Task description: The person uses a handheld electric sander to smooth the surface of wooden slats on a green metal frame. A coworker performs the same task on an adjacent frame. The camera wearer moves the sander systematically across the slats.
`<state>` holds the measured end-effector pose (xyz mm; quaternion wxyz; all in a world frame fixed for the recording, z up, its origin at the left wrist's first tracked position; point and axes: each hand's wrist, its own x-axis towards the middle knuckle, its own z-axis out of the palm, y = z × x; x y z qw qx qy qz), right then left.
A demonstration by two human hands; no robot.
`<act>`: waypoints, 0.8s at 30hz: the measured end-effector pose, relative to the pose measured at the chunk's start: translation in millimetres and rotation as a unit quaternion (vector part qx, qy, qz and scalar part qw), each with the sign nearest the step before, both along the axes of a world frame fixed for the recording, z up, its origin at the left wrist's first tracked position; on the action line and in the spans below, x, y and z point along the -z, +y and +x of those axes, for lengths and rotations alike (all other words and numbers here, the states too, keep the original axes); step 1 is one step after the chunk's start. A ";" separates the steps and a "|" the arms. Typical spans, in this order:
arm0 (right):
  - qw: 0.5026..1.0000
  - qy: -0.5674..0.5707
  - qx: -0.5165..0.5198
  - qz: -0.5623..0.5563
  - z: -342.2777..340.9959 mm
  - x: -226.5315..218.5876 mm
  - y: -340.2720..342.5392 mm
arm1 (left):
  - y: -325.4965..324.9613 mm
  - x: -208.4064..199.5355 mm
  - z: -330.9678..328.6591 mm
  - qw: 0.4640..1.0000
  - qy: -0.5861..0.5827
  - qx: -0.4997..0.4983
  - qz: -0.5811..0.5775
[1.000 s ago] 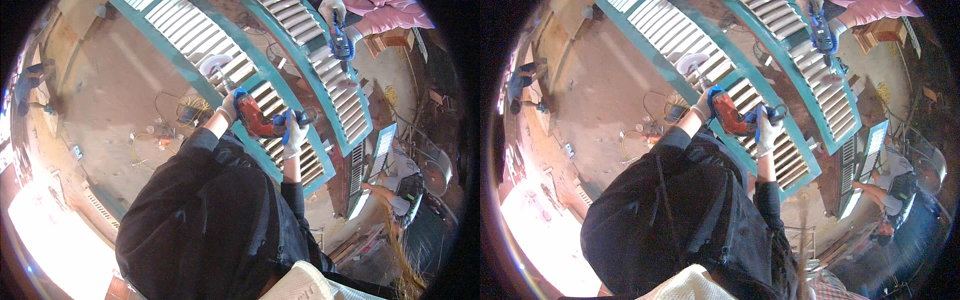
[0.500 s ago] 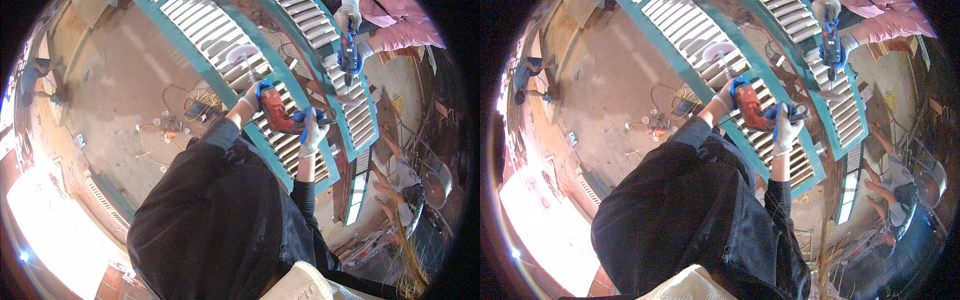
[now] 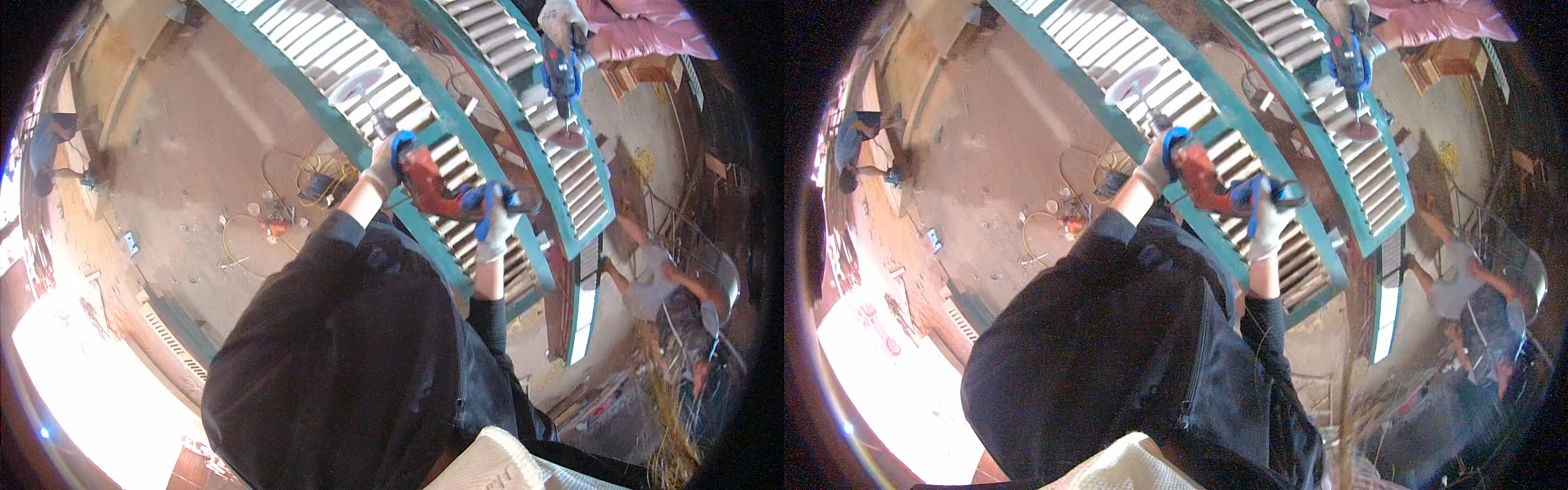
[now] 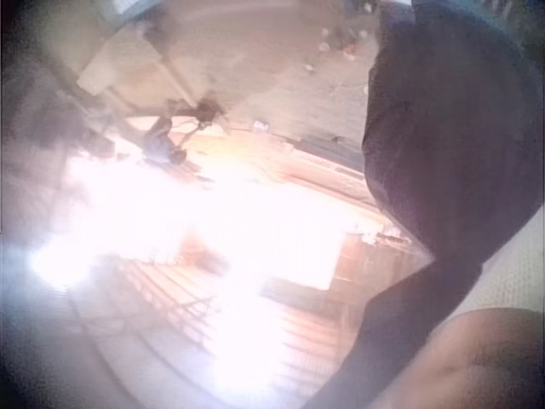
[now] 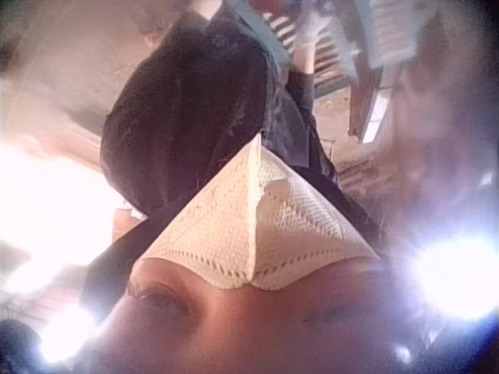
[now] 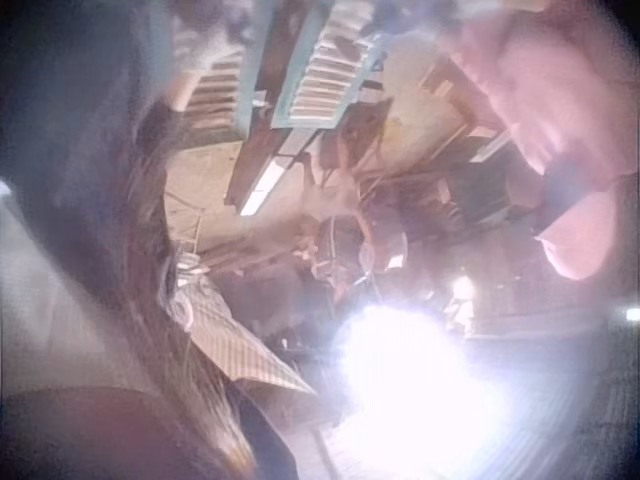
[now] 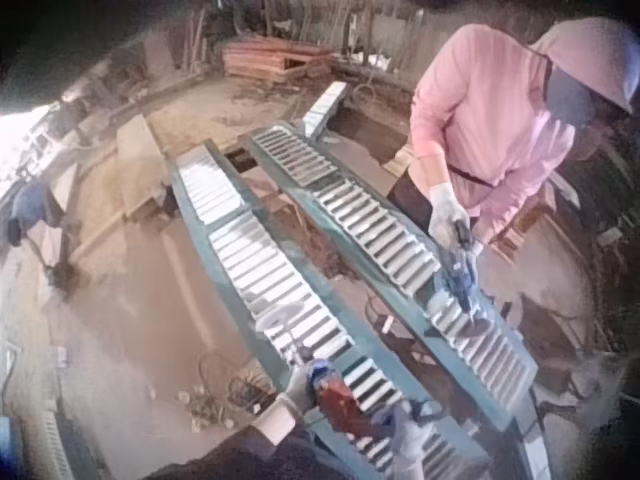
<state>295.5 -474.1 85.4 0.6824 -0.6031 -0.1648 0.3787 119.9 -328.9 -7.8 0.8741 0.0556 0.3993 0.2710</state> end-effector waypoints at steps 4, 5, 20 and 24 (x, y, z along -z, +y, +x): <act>0.999 0.003 -0.005 0.047 14.1 -64.5 27.0 | 1.2 -6.5 65.9 0.994 0.033 -0.028 -0.104; 0.999 0.009 0.002 0.034 16.3 -64.0 30.8 | 3.1 5.4 73.1 0.995 -0.010 -0.036 -0.094; 0.998 0.058 -0.014 -0.021 -8.9 -24.4 20.7 | -31.3 17.8 -3.6 0.980 0.016 -0.096 -0.175; 0.999 0.042 -0.026 -0.009 -4.5 -57.4 17.0 | -36.6 -4.0 16.3 0.973 0.052 -0.118 -0.193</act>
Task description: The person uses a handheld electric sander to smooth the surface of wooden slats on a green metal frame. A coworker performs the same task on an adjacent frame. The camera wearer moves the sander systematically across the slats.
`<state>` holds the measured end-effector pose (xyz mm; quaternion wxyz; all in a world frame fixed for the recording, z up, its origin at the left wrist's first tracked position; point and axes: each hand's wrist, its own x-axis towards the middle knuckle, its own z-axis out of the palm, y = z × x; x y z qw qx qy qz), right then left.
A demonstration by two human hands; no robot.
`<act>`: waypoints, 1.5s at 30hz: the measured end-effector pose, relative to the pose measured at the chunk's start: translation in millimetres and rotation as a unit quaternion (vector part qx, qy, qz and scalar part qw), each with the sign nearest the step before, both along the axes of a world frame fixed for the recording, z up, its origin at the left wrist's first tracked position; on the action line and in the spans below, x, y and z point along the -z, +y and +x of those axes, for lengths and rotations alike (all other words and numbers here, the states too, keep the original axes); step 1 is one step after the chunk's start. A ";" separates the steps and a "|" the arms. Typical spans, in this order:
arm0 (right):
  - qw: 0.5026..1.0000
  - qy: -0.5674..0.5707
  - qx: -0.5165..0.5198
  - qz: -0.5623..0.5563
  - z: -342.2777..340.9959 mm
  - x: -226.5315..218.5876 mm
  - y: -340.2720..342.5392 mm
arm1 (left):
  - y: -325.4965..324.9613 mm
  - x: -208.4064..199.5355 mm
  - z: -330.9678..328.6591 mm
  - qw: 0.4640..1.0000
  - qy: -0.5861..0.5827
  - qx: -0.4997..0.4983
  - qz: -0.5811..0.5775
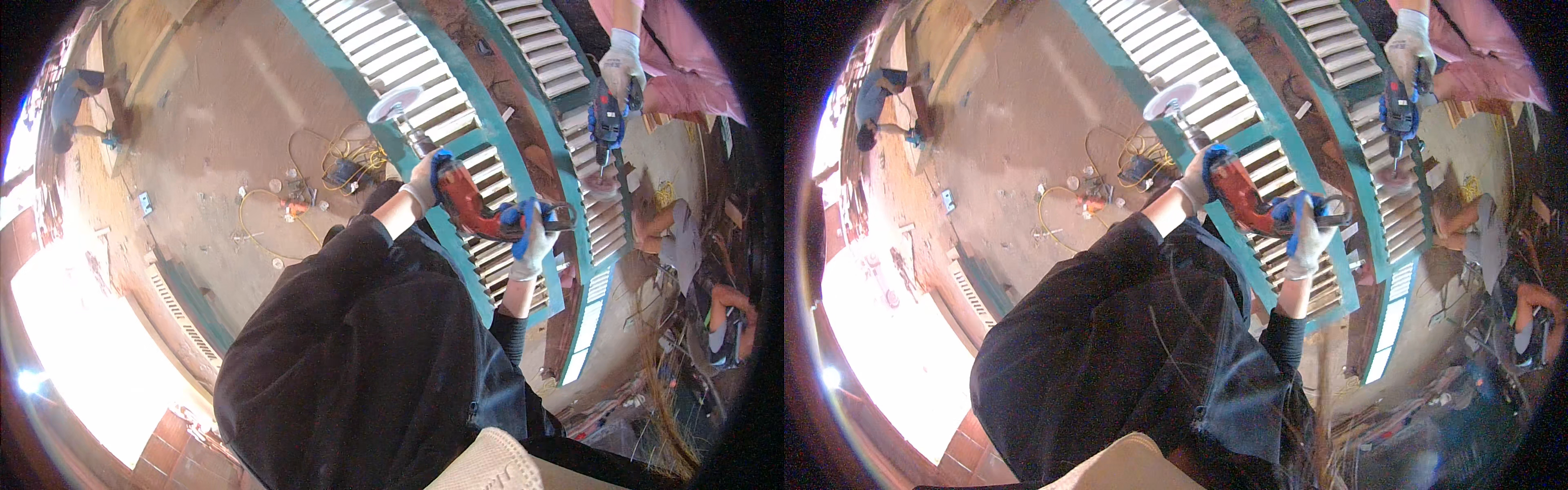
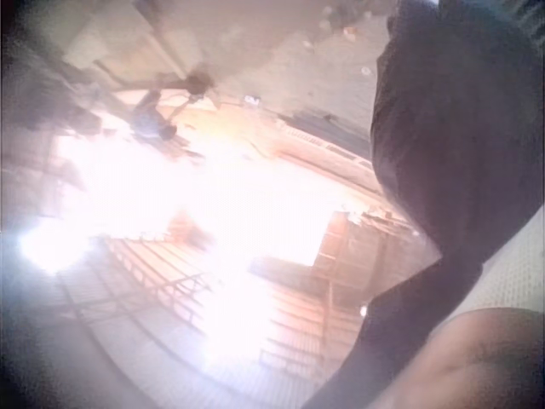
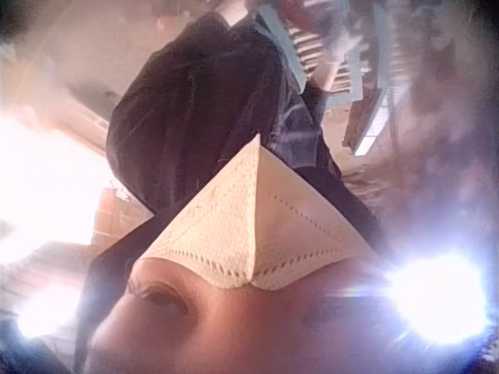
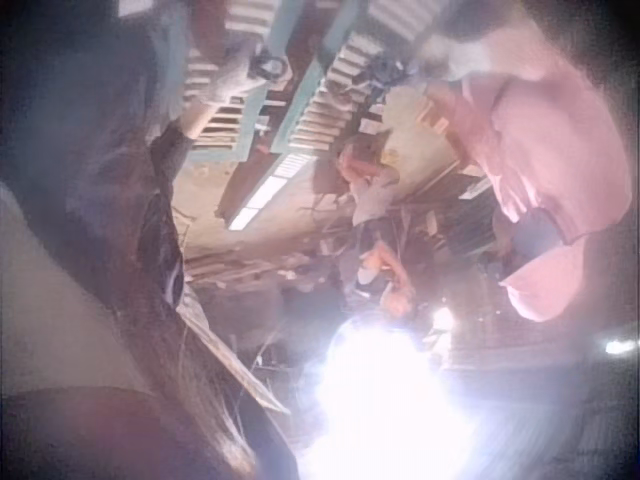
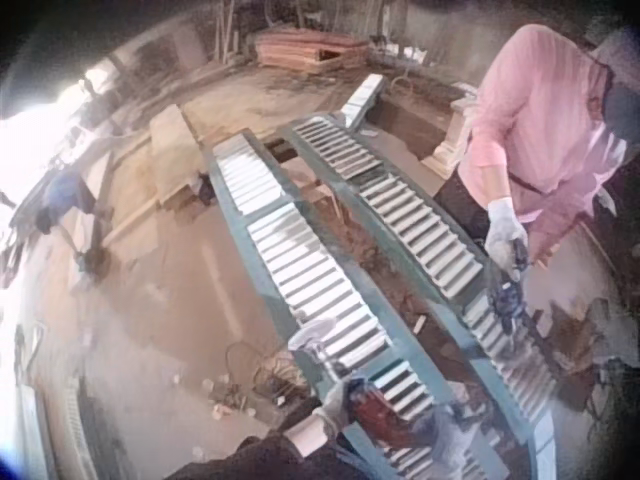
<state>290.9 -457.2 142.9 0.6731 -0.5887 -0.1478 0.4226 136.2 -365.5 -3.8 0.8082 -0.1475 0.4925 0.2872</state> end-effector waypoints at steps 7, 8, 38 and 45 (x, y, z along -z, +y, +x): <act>0.991 -0.079 0.045 -0.101 17.6 20.3 -14.4 | -21.7 32.1 11.2 0.974 0.021 0.106 0.201; 0.987 -0.122 0.066 -0.082 25.4 36.1 -24.1 | -13.6 16.9 22.0 0.989 -0.014 0.084 0.120; 0.990 -0.063 0.097 -0.083 16.1 59.1 -8.8 | 6.9 41.9 17.7 0.994 -0.020 0.080 0.070; 0.989 -0.007 0.119 -0.087 0.2 49.8 -19.2 | 5.0 65.1 6.4 0.988 -0.057 0.125 0.073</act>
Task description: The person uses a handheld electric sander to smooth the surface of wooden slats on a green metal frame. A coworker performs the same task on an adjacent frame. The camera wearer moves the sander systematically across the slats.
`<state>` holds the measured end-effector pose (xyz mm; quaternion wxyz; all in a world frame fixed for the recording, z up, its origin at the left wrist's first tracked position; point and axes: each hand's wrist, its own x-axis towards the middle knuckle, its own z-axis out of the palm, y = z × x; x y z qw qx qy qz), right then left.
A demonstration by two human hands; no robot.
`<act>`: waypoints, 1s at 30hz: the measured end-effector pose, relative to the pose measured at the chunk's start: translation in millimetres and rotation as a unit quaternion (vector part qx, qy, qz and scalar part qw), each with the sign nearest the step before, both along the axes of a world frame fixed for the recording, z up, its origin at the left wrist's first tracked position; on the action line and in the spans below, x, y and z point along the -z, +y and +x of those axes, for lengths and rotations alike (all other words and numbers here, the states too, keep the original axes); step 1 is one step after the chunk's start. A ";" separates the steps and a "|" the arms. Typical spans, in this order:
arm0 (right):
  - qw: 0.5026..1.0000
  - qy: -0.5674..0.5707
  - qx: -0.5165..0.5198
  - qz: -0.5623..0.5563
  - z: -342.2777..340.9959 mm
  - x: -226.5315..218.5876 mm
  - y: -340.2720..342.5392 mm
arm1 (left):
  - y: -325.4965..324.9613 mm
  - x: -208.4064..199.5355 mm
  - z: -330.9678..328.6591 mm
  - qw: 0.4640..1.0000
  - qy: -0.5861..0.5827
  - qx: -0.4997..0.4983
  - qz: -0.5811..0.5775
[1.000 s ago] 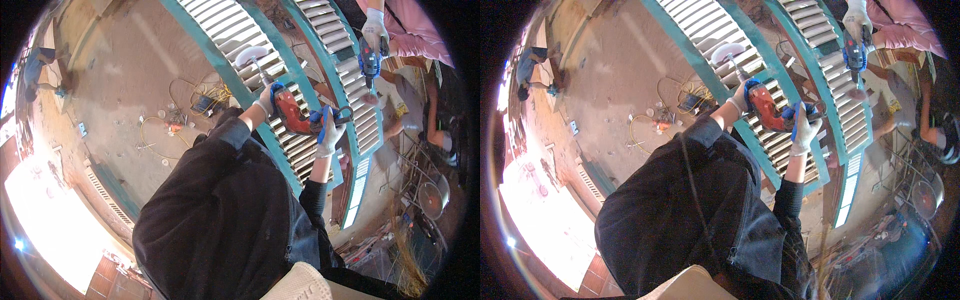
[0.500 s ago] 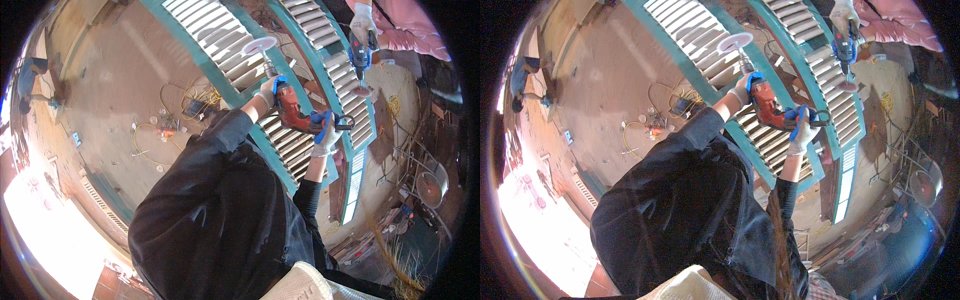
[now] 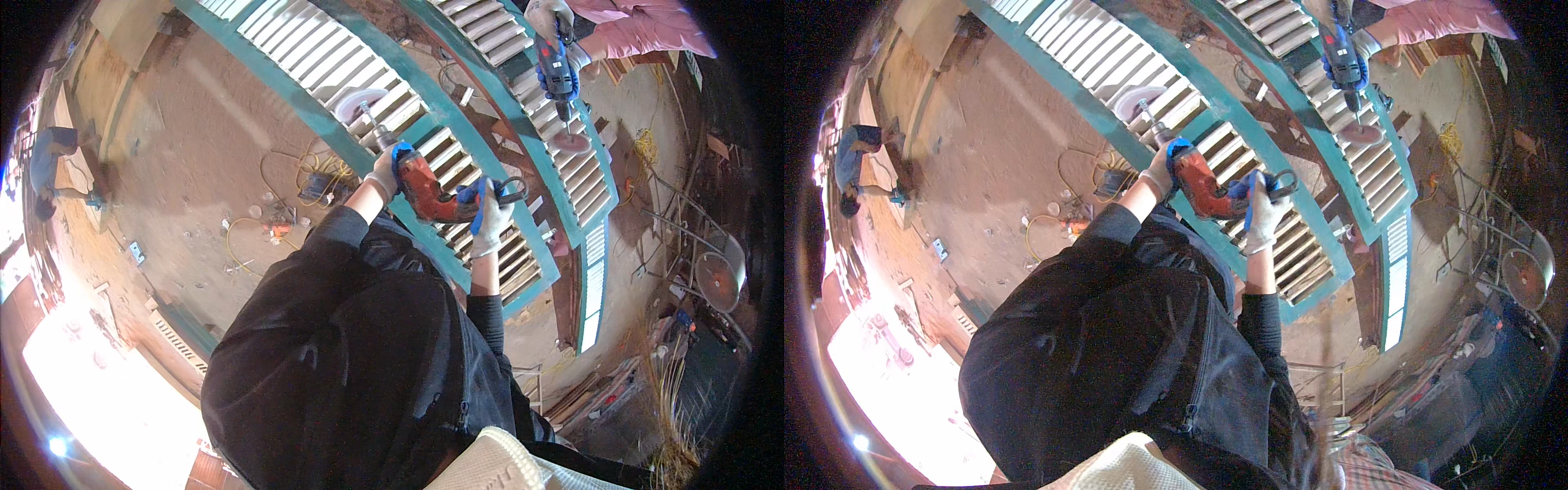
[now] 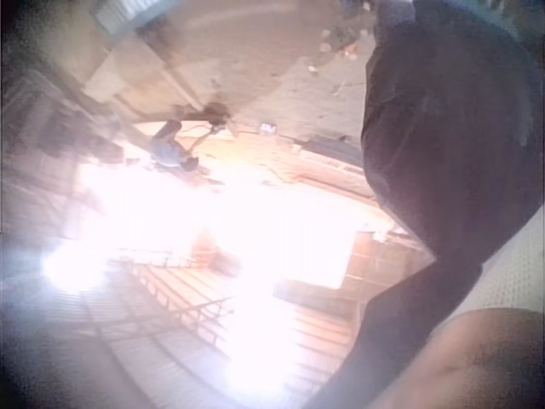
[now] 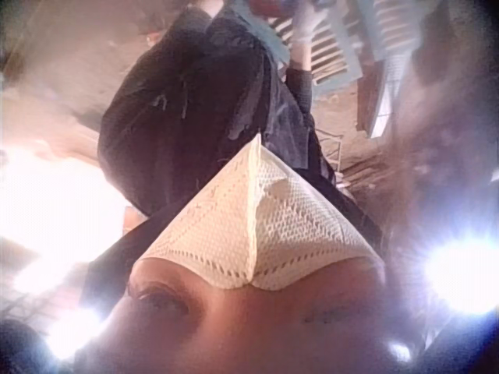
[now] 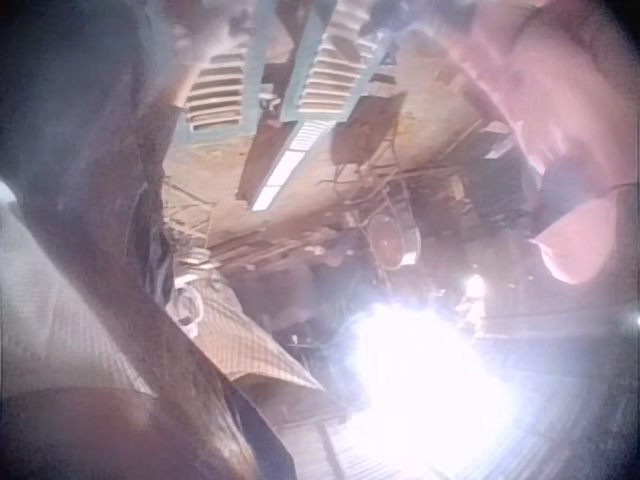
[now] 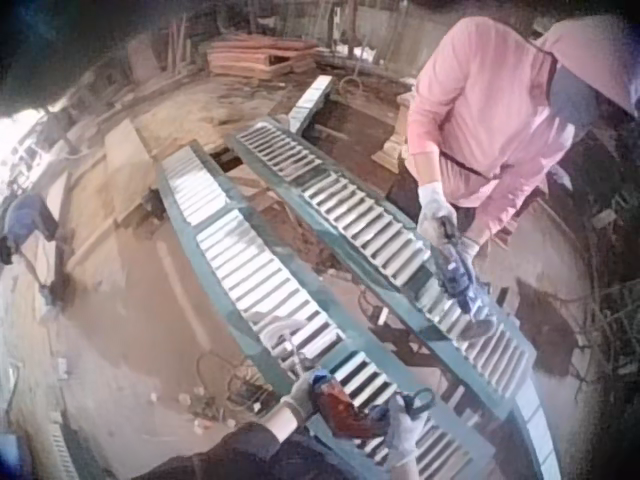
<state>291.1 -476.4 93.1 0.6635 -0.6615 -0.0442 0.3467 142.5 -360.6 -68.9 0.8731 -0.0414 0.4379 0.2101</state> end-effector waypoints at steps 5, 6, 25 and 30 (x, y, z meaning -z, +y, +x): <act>0.990 -0.109 0.023 0.087 36.3 30.4 8.4 | 35.7 -2.2 54.9 0.999 0.010 -0.020 0.033; 0.993 -0.083 0.036 0.071 32.0 14.4 16.5 | 45.6 -5.2 60.2 0.993 0.067 -0.014 0.094; 0.969 0.175 -0.153 0.086 -155.4 -90.2 -29.7 | -32.3 -103.8 -199.4 0.973 -0.060 -0.056 0.217; 0.939 0.061 -0.285 0.183 -197.8 -85.8 -35.2 | -12.7 -116.4 -249.5 0.974 -0.095 0.019 0.204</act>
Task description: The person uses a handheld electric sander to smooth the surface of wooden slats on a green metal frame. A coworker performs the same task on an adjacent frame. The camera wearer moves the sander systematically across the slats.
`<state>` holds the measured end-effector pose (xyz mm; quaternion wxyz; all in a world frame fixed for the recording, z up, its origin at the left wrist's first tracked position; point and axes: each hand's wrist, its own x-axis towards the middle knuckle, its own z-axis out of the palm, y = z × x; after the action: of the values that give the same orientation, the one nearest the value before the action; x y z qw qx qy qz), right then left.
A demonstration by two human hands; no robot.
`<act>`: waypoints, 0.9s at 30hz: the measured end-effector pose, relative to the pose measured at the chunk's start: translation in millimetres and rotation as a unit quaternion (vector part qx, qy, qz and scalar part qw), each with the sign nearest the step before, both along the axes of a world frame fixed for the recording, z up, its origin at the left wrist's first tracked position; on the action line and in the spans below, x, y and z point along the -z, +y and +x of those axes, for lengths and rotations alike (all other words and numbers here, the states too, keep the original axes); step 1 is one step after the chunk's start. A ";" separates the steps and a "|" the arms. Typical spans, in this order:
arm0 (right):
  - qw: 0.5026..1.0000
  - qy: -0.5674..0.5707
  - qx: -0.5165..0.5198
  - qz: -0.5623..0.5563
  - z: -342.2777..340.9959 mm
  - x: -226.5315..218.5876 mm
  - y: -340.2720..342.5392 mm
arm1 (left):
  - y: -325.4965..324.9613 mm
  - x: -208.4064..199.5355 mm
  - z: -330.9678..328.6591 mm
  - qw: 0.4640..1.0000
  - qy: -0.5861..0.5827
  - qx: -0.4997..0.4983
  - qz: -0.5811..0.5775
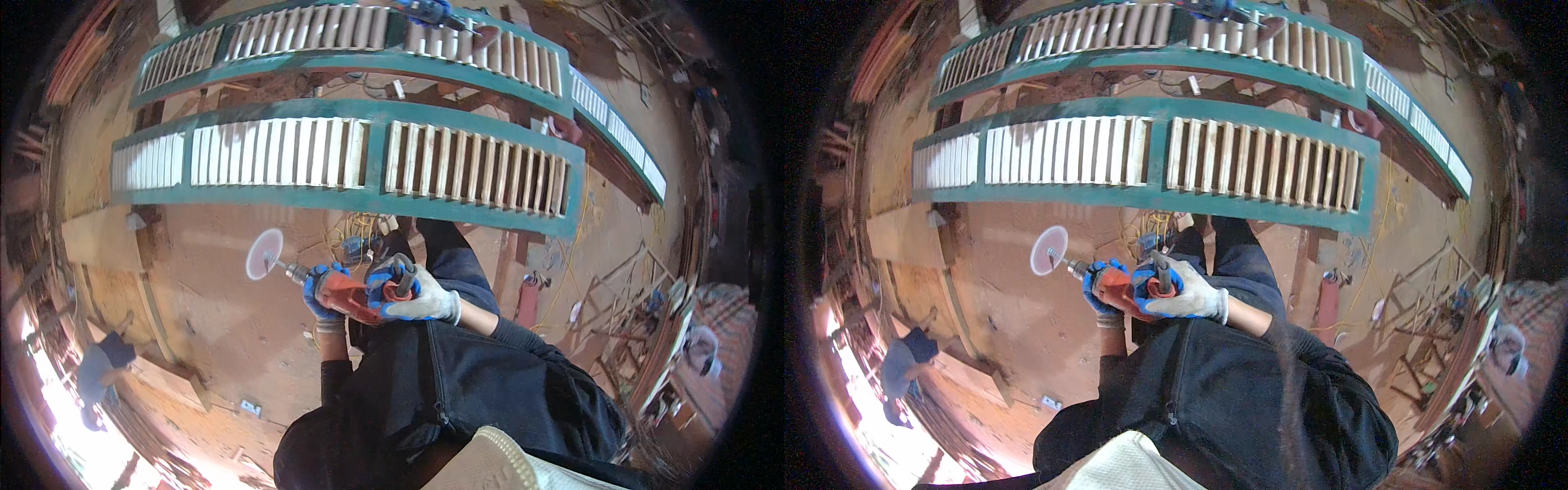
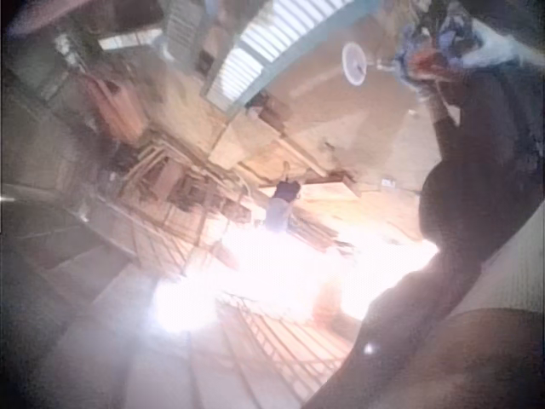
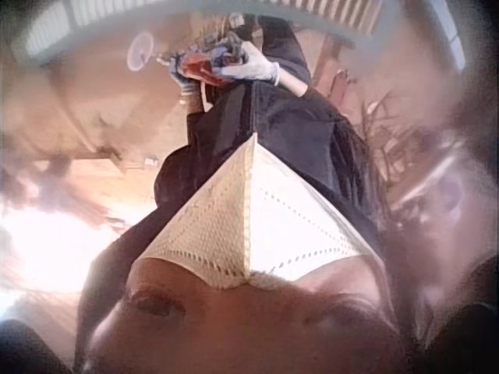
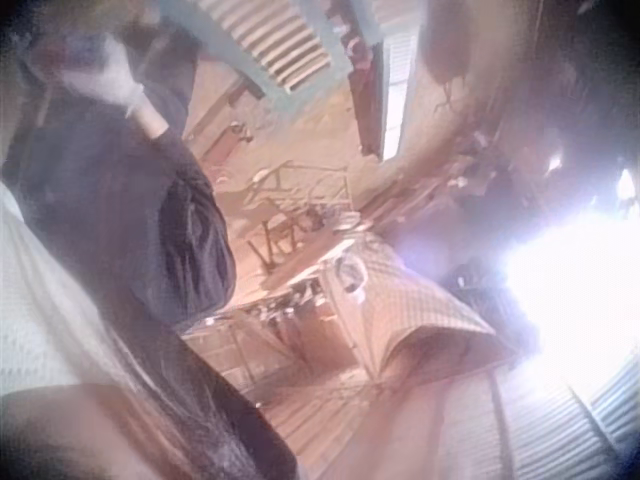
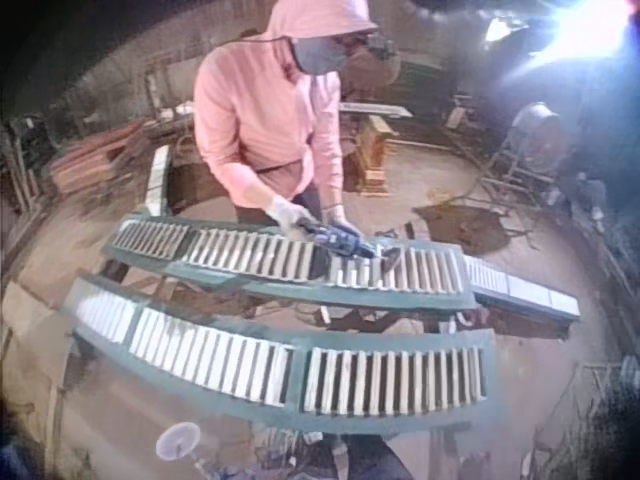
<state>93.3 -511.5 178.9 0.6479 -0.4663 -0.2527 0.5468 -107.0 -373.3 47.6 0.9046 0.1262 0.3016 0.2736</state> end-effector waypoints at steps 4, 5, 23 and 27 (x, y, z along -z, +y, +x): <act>0.997 0.070 0.010 0.009 -17.8 -1.5 -0.8 | 13.7 7.5 -21.5 1.000 -0.010 -0.005 -0.020; 0.997 0.070 0.029 0.005 -22.2 1.0 -2.4 | 16.3 2.5 -16.0 1.000 0.001 0.019 -0.003; 0.991 0.122 0.044 -0.026 22.4 30.6 -40.8 | -20.7 -8.5 52.2 0.995 -0.094 0.024 -0.032; 0.987 0.112 0.074 -0.084 47.4 35.6 -62.3 | -45.5 3.9 63.8 0.998 0.034 -0.031 -0.040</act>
<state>140.6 -573.8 143.3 0.6692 -0.4724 -0.0969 0.5653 -43.1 -418.8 43.6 0.8889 0.0901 0.3469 0.2852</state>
